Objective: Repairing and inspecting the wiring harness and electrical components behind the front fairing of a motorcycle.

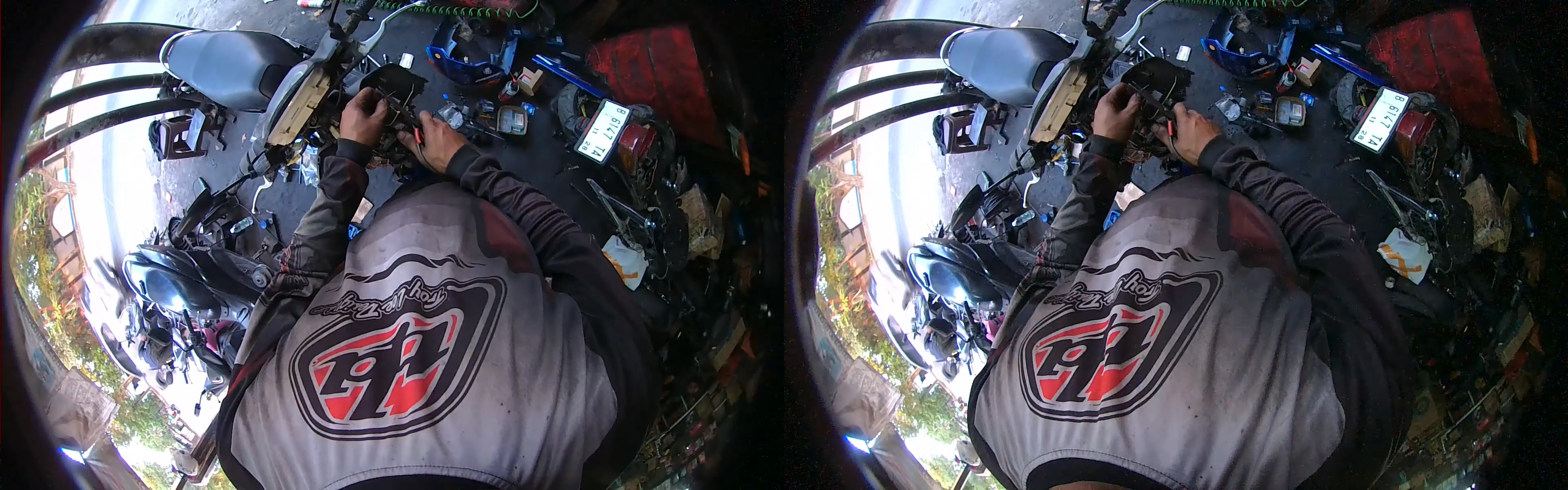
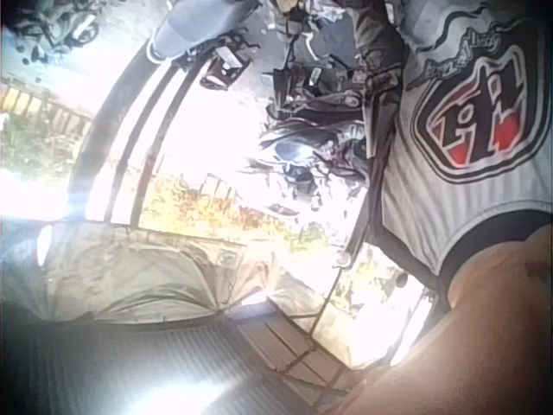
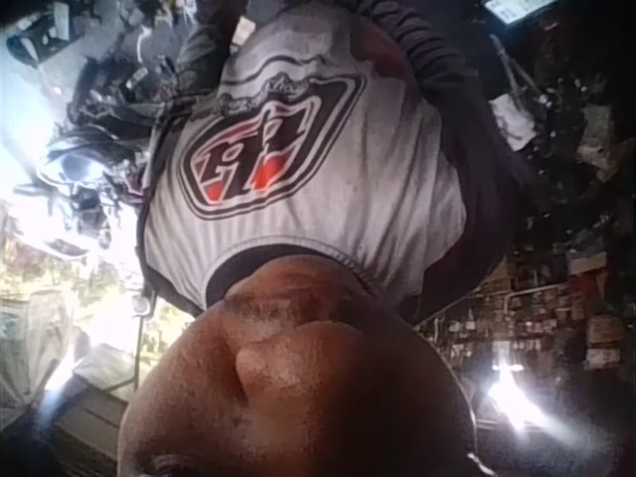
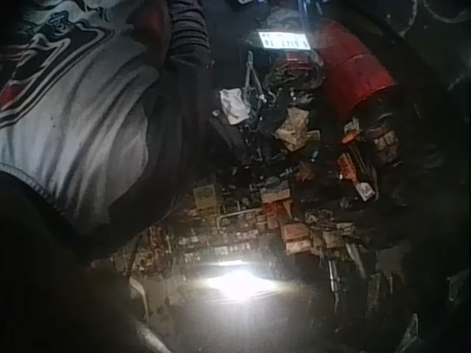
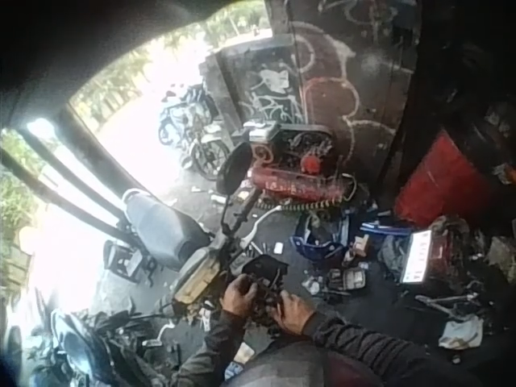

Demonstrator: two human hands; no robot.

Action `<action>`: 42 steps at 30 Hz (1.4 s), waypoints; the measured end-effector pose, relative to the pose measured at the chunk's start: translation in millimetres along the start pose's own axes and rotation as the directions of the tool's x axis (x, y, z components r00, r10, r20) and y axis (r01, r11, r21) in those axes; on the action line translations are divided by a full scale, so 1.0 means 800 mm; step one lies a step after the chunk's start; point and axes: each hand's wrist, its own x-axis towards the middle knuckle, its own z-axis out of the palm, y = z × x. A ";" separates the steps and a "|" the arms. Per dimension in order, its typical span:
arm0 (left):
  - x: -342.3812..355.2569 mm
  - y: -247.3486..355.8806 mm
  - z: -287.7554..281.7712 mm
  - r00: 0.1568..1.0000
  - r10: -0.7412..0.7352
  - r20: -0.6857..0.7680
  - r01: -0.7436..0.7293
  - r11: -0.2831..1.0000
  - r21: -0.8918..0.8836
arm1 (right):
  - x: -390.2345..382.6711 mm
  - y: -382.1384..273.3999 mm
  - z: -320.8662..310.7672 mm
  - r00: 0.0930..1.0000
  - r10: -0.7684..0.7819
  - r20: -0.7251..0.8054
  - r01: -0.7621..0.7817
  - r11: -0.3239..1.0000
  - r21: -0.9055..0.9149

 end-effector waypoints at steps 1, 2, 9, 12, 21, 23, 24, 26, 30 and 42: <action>0.002 -0.004 0.002 0.999 0.028 -0.036 -0.027 0.999 0.018 | 0.002 -0.001 -0.001 0.999 0.029 0.026 -0.029 1.000 0.004; 0.003 -0.007 0.004 0.996 0.047 -0.077 -0.045 0.998 0.035 | 0.003 -0.002 -0.002 0.999 0.028 0.036 -0.029 0.999 0.020; -0.004 0.004 0.000 0.999 0.049 -0.003 -0.049 0.989 0.137 | -0.001 -0.002 -0.003 1.000 0.001 -0.002 -0.001 1.000 -0.031; -0.010 0.015 -0.006 0.983 0.173 -0.061 -0.167 0.980 0.105 | 0.002 -0.007 -0.019 0.983 0.084 0.166 -0.096 0.993 0.068; 0.005 -0.009 0.007 0.995 -0.003 0.104 0.027 0.972 -0.231 | -0.001 -0.027 -0.020 0.926 0.284 0.250 -0.298 0.955 0.015; 0.001 -0.008 0.012 1.000 0.024 -0.019 -0.024 0.999 -0.026 | 0.004 0.000 0.000 0.949 0.244 0.201 -0.268 0.958 0.104; -0.002 -0.006 0.012 0.999 0.027 -0.017 -0.028 0.999 -0.046 | 0.010 0.021 0.011 0.930 0.296 0.216 -0.317 0.946 0.069; -0.008 0.001 0.009 0.988 0.146 -0.044 -0.145 0.989 0.026 | 0.034 0.086 0.010 0.841 0.471 0.267 -0.539 0.679 0.498; -0.029 0.010 -0.023 0.984 0.135 -0.116 -0.152 0.976 -0.154 | 0.033 0.236 -0.080 0.667 0.737 -0.114 -0.595 0.618 0.513; -0.062 0.025 -0.037 0.978 0.180 0.108 -0.197 0.963 0.185 | -0.102 0.345 -0.082 0.535 0.842 0.067 -0.661 0.467 -0.587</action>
